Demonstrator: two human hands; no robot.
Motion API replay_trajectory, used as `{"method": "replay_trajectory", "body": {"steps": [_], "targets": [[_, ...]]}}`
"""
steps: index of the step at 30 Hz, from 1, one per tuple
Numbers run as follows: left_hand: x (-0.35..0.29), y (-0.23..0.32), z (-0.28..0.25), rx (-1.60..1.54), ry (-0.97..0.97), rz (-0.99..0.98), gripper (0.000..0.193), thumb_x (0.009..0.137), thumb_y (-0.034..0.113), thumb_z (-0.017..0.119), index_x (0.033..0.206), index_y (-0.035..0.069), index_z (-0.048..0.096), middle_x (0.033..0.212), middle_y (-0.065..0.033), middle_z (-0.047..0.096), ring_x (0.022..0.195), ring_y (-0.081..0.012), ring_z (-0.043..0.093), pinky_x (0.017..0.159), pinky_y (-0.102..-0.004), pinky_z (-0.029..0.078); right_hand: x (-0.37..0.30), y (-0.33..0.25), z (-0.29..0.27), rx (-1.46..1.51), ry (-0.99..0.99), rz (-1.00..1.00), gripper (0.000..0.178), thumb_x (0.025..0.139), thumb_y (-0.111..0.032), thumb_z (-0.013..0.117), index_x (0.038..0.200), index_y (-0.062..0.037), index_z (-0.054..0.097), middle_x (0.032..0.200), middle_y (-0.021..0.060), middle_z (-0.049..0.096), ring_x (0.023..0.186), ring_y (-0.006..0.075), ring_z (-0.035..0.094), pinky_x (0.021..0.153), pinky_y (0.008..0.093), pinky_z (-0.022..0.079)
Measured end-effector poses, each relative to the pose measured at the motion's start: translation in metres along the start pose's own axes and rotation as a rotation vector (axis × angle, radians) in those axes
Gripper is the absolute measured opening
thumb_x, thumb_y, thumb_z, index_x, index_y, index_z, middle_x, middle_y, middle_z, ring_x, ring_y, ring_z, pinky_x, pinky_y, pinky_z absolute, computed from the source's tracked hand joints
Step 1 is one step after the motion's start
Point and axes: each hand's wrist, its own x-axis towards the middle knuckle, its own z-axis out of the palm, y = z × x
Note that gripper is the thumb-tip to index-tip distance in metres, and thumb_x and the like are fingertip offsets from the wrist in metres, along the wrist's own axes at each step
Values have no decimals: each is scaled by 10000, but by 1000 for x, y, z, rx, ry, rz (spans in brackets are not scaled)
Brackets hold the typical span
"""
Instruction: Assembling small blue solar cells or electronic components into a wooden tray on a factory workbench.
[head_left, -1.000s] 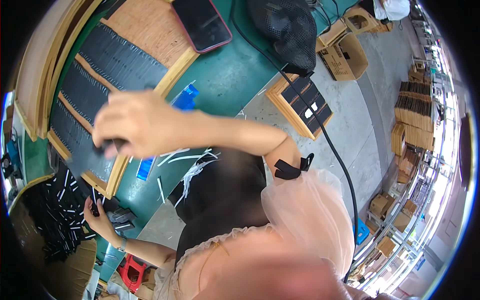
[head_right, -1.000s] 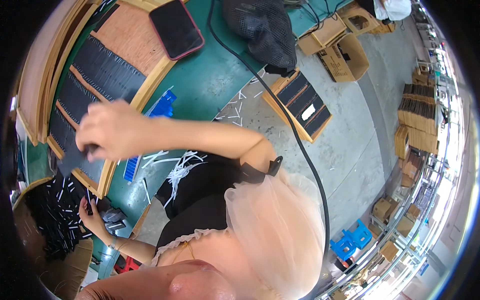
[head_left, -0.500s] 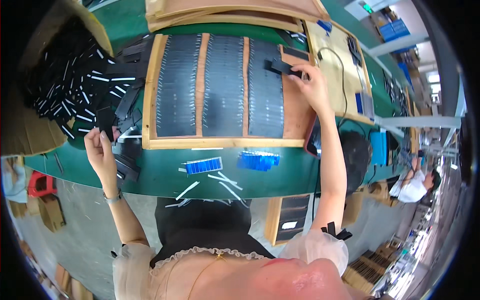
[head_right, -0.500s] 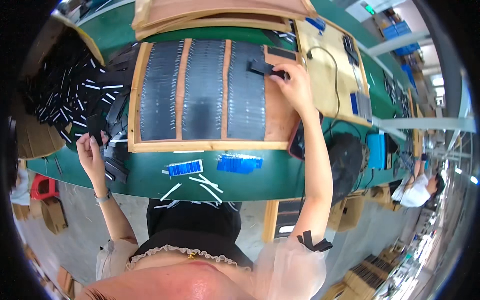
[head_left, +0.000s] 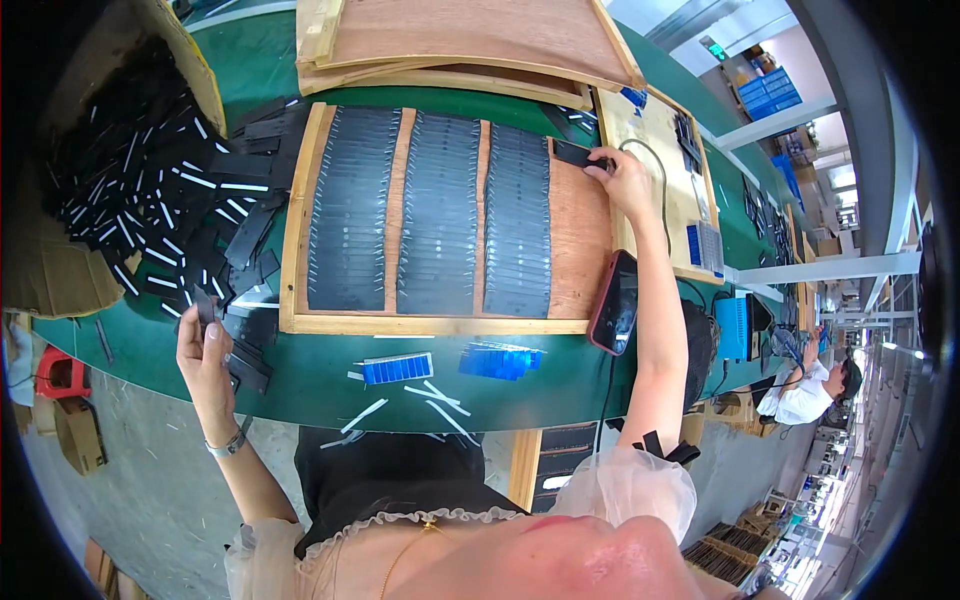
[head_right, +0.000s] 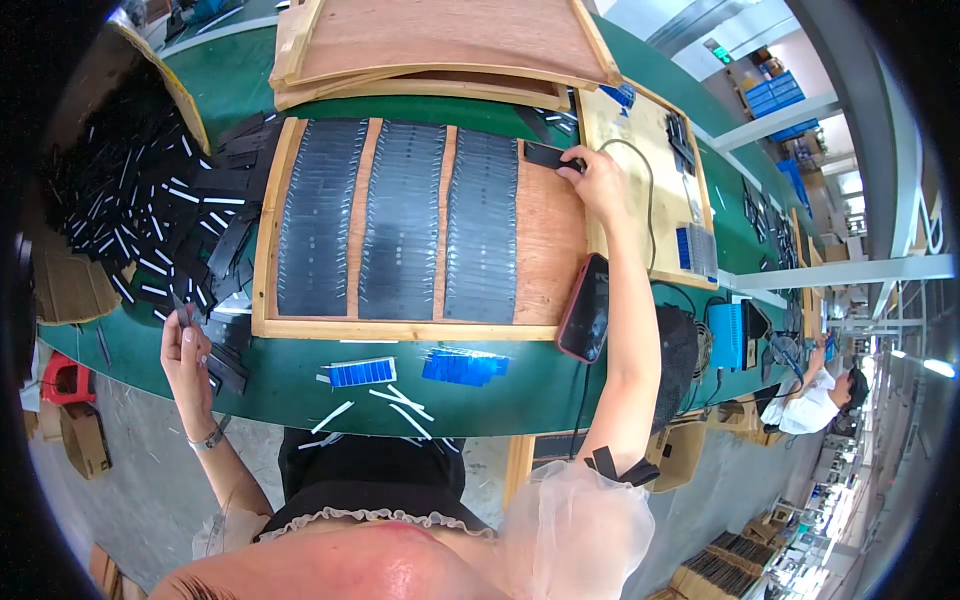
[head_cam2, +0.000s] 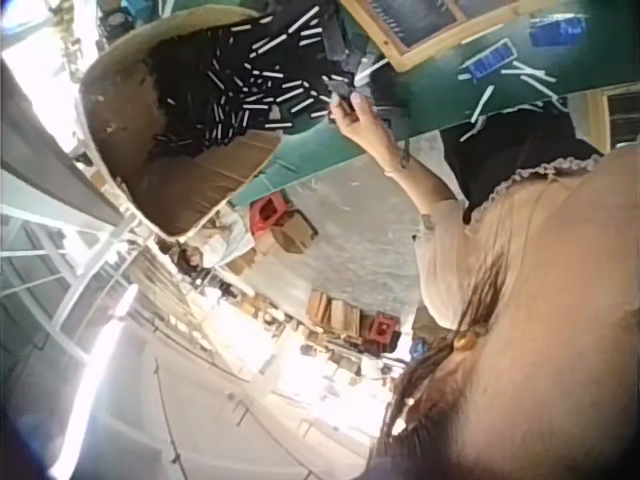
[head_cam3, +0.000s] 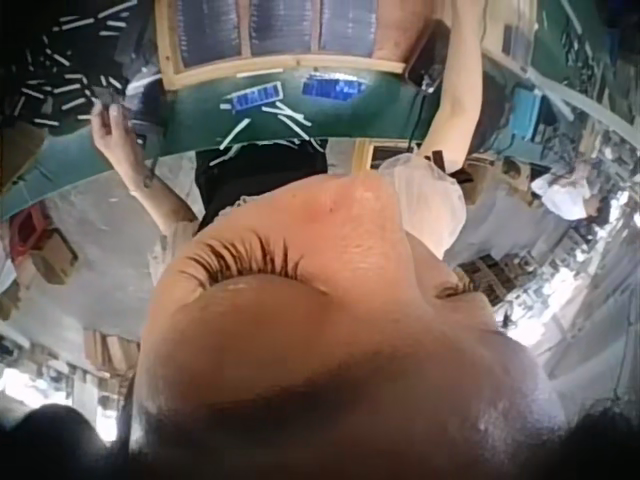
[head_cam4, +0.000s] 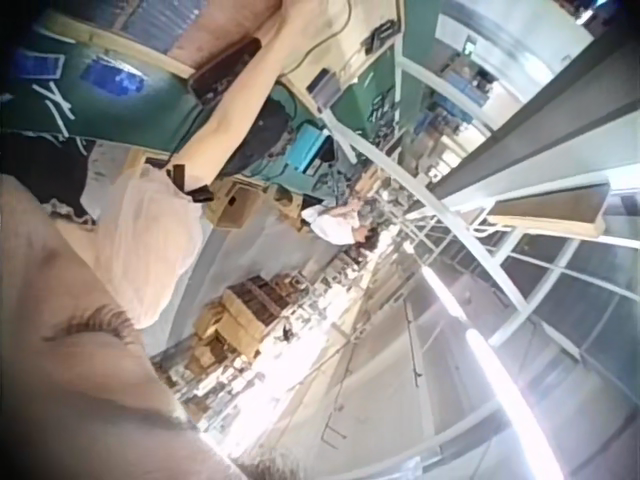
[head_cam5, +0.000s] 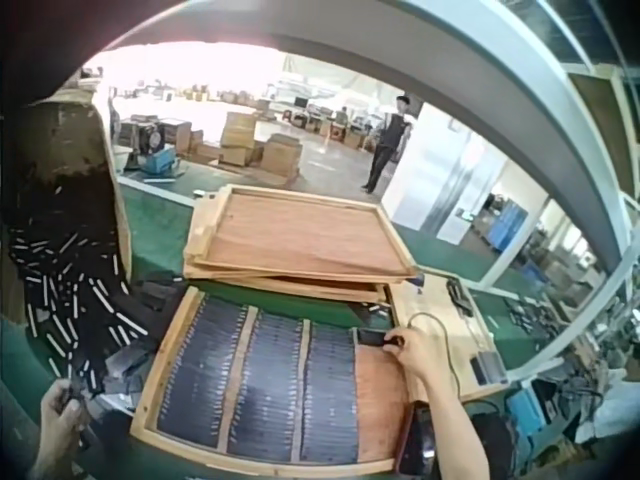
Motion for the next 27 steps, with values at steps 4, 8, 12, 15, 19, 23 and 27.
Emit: {"method": "replay_trajectory", "body": {"steps": [4, 8, 12, 15, 19, 23, 27], "targets": [[0, 3, 9, 93, 17, -27, 379, 950, 120, 616, 1290, -36, 553, 849, 26, 513, 667, -45, 396, 587, -195, 308, 0, 2, 1, -13, -9, 4, 278, 726, -189, 820, 985, -138, 737, 815, 110, 652, 695, 234, 610, 673, 360, 497], [1, 6, 15, 99, -12, -26, 385, 962, 146, 605, 1299, -35, 567, 885, 20, 538, 674, -49, 412, 594, -198, 325, 1, 1, 2, 26, -4, 5, 277, 733, -194, 818, 990, -134, 736, 837, 112, 660, 689, 228, 607, 668, 354, 497], [0, 7, 28, 182, -48, 47, 393, 1014, 207, 522, 1320, -36, 560, 868, 22, 500, 751, -67, 425, 666, -216, 355, 5, -1, 0, 64, -61, 77, 256, 748, -195, 800, 990, -164, 725, 885, 164, 664, 875, 341, 644, 795, 410, 516], [-3, 5, 27, 251, -76, 109, 415, 1023, 276, 516, 1307, -19, 582, 1093, -19, 621, 885, -89, 484, 814, -244, 418, 5, 0, -1, 70, -55, 80, 259, 740, -199, 807, 985, -167, 729, 883, 164, 663, 865, 338, 645, 789, 409, 518], [-18, 18, 46, 252, -213, 97, 409, 1037, 287, 459, 1262, -26, 594, 1124, -47, 585, 1045, -139, 494, 947, -286, 405, 0, -3, -1, 61, -63, 114, 259, 733, -207, 814, 977, -178, 734, 879, 162, 662, 842, 328, 647, 774, 408, 522], [-37, 22, 58, 198, -257, 93, 384, 1007, 235, 477, 1257, -29, 599, 1049, -34, 496, 960, -146, 461, 912, -281, 381, -7, -24, -6, 21, 27, -39, 340, 765, -249, 799, 1068, -128, 705, 965, 146, 678, 935, 318, 639, 839, 385, 505], [-48, 25, 82, -150, -439, -61, 537, 1020, 331, 504, 1414, -28, 435, 1436, -82, 481, 1281, -157, 471, 1060, -297, 359, -20, -105, -26, 158, 86, -122, 297, 926, -290, 622, 1130, -83, 682, 1111, 147, 644, 1061, 305, 603, 918, 384, 470]]}}
